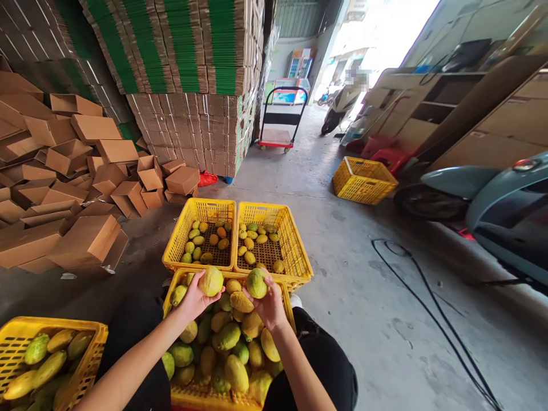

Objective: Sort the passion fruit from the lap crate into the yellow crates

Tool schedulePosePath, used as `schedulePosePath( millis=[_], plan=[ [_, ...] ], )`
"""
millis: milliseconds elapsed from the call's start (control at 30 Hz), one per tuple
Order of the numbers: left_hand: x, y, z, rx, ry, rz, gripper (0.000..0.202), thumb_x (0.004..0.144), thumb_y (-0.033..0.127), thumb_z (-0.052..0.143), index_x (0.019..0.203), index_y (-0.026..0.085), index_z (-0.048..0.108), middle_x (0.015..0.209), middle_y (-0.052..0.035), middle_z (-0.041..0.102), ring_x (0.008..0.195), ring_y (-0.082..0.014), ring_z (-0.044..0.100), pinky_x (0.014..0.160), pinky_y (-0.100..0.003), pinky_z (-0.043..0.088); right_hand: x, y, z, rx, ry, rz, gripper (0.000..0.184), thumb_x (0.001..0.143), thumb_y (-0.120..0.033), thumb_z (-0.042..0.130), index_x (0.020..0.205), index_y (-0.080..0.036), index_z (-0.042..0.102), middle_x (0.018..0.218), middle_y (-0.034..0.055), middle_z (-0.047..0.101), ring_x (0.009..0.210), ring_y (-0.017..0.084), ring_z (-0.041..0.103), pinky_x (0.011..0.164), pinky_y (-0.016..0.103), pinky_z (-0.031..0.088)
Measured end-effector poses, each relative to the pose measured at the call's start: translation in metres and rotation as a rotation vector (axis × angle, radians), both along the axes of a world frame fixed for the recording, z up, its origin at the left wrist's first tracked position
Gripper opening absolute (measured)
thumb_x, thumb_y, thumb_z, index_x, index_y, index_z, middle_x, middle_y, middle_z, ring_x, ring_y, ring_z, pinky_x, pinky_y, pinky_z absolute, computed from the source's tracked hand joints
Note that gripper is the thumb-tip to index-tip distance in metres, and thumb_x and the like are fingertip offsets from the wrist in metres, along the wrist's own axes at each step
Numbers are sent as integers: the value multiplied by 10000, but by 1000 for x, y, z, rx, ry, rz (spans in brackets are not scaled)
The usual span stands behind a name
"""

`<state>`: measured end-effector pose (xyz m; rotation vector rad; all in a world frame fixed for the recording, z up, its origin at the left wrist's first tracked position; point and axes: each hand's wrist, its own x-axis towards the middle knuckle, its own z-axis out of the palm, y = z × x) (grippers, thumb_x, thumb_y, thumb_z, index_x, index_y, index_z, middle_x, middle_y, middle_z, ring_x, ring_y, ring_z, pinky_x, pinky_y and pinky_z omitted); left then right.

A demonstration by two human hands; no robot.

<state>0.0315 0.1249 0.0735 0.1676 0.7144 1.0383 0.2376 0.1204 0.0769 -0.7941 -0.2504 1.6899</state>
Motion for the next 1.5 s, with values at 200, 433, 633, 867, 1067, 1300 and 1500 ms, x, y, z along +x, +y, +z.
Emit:
schedulePosePath(
  millis=[200,433,633,867,1067,1300,1500],
  plan=[
    [3,1,-2,-24,32,-4,291,818,378,537,957,122,539,842,-107,663,799,-230,658,667,-316,526,-1,-1,1,15,-28,17,336,727,-260,660,1049,-336,598,937,-63,662,833,148,616,826,353,533],
    [2,2,-2,-52,40,7,262,814,356,532,944,129,530,814,-98,662,796,-241,662,646,-318,521,-1,0,-2,-11,-24,-19,312,700,-264,682,996,-332,612,940,-75,661,837,147,611,793,330,538],
    [2,-1,0,-15,-43,48,288,801,396,498,910,133,543,832,-121,659,880,-289,648,661,-363,521,-1,0,-1,-52,-24,-23,336,699,-313,661,1032,-322,613,917,-45,683,798,178,630,697,328,547],
    [-1,-1,4,61,-105,95,265,813,293,472,971,102,563,1001,-152,656,981,-300,621,794,-417,513,-1,0,0,63,73,57,406,716,-312,598,1120,-326,562,954,-9,691,862,226,635,780,409,509],
    [2,0,0,48,-30,7,349,839,395,523,1030,105,555,931,-140,669,883,-259,655,684,-325,540,-8,-3,1,80,-36,95,379,719,-291,670,1081,-338,571,912,-41,662,758,159,609,670,293,506],
    [3,1,1,-6,-49,19,394,849,417,510,1091,107,529,944,-131,667,881,-245,654,734,-349,546,-4,-3,-1,31,-56,30,358,729,-308,671,1075,-349,591,969,-58,649,813,150,594,720,311,533],
    [2,0,3,-4,-100,91,343,845,361,495,1087,119,528,938,-125,668,966,-281,629,831,-445,515,-2,-2,-2,46,32,50,381,733,-317,621,1111,-335,577,928,-25,685,882,225,641,887,461,483]
  ],
)
